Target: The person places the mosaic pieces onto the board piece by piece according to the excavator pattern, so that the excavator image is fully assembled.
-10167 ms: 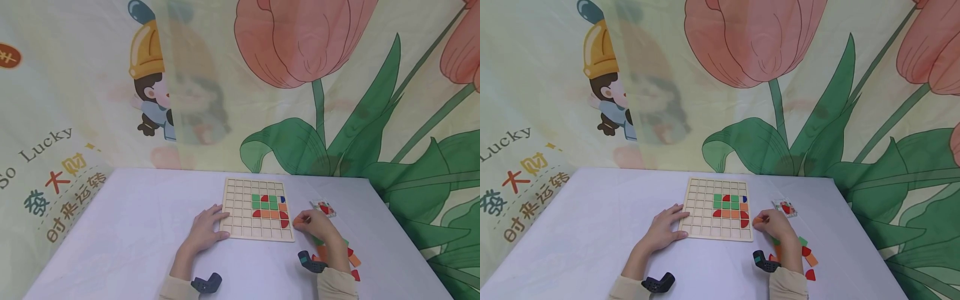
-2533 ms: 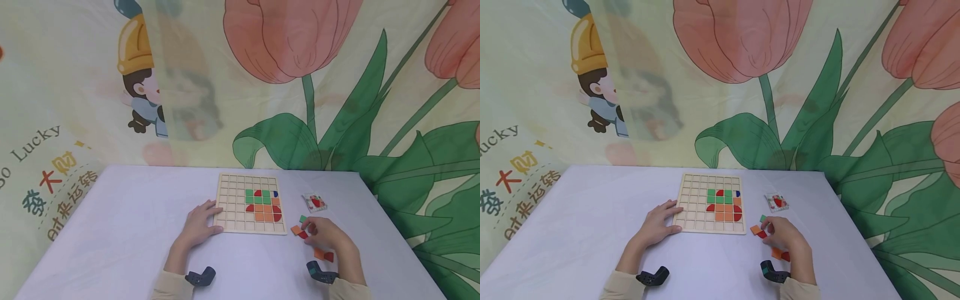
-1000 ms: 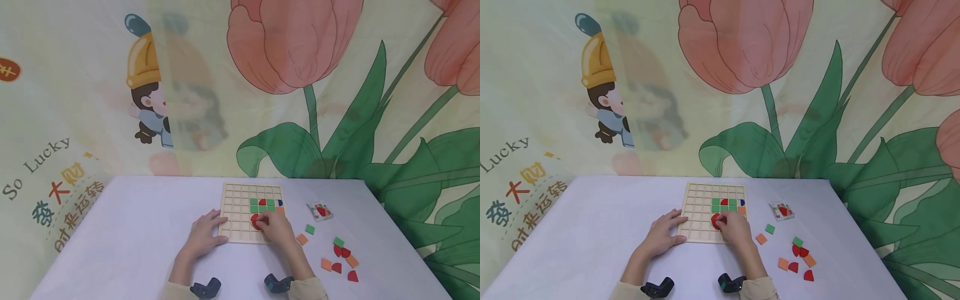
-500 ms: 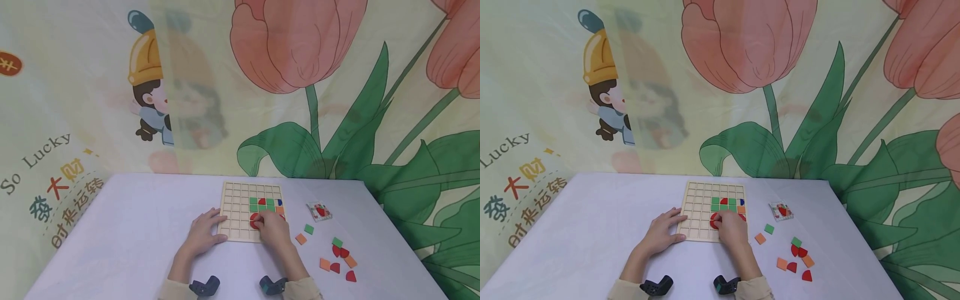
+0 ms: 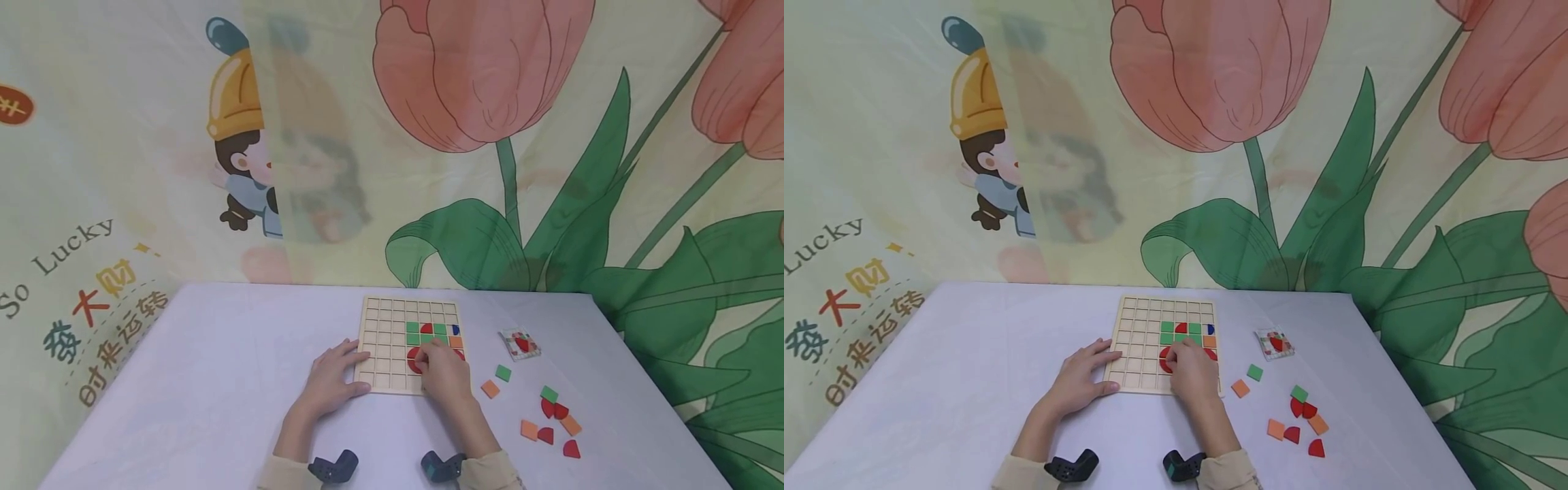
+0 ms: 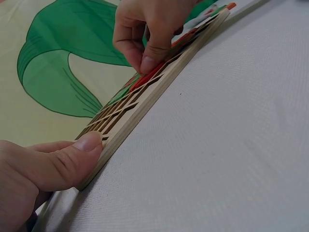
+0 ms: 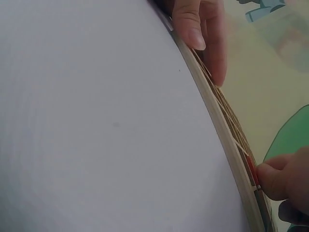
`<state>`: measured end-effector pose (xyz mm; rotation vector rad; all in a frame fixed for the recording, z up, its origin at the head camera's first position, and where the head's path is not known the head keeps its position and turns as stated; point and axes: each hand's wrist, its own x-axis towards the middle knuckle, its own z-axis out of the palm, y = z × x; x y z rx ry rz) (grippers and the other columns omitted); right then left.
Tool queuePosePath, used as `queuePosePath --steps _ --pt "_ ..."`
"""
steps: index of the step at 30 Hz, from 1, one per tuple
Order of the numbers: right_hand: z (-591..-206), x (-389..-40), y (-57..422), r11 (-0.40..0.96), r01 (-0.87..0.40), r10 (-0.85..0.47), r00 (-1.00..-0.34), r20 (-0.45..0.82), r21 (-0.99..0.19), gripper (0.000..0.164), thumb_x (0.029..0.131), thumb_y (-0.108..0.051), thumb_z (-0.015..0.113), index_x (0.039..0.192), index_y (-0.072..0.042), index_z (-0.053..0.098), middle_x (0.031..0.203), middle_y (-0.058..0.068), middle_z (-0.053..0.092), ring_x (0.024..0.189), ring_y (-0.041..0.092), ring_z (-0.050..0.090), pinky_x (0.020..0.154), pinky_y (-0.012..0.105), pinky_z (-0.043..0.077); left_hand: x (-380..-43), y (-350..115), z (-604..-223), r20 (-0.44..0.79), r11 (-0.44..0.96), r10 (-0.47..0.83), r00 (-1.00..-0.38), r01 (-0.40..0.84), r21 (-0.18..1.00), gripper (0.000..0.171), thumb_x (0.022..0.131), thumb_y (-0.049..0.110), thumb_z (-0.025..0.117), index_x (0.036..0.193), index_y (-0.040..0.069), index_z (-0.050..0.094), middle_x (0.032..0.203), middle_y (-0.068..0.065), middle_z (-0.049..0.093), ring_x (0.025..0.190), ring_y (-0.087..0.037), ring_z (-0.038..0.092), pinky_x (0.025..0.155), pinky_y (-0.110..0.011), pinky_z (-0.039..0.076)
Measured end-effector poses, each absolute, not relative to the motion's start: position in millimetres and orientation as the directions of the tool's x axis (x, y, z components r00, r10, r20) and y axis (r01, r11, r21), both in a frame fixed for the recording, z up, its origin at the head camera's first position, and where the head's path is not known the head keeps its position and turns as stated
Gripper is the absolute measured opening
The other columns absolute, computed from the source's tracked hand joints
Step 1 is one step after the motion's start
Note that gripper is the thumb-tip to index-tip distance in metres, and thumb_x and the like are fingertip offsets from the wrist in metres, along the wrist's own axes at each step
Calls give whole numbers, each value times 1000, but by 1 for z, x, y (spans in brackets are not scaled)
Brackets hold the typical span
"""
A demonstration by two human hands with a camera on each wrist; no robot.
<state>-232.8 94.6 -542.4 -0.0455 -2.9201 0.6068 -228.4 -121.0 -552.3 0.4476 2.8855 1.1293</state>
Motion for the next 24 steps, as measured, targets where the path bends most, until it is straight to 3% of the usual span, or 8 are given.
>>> queuePosePath --steps 9,19,24 --pt "-534 -233 108 881 19 63 -995 77 -473 6 81 -21 75 85 -20 70 81 -6 61 74 11 53 67 27 51 -228 -123 -554 86 698 258 -962 247 672 55 75 28 77 125 15 61 146 -8 46 142 -31 30 118 -53 17" --pt "-517 -232 183 826 190 167 -982 -91 -531 21 87 -21 69 105 -11 67 100 9 63 85 21 56 67 30 56 -228 -122 -554 97 694 264 -960 259 672 55 74 28 77 125 15 62 146 -8 46 142 -30 30 118 -53 17" --pt "-515 -227 215 805 281 214 -959 -186 -522 27 87 -17 68 111 -7 63 109 18 60 93 29 56 76 41 57 -229 -122 -554 96 697 265 -959 259 668 54 75 28 77 125 15 62 146 -8 46 142 -30 30 118 -53 18"
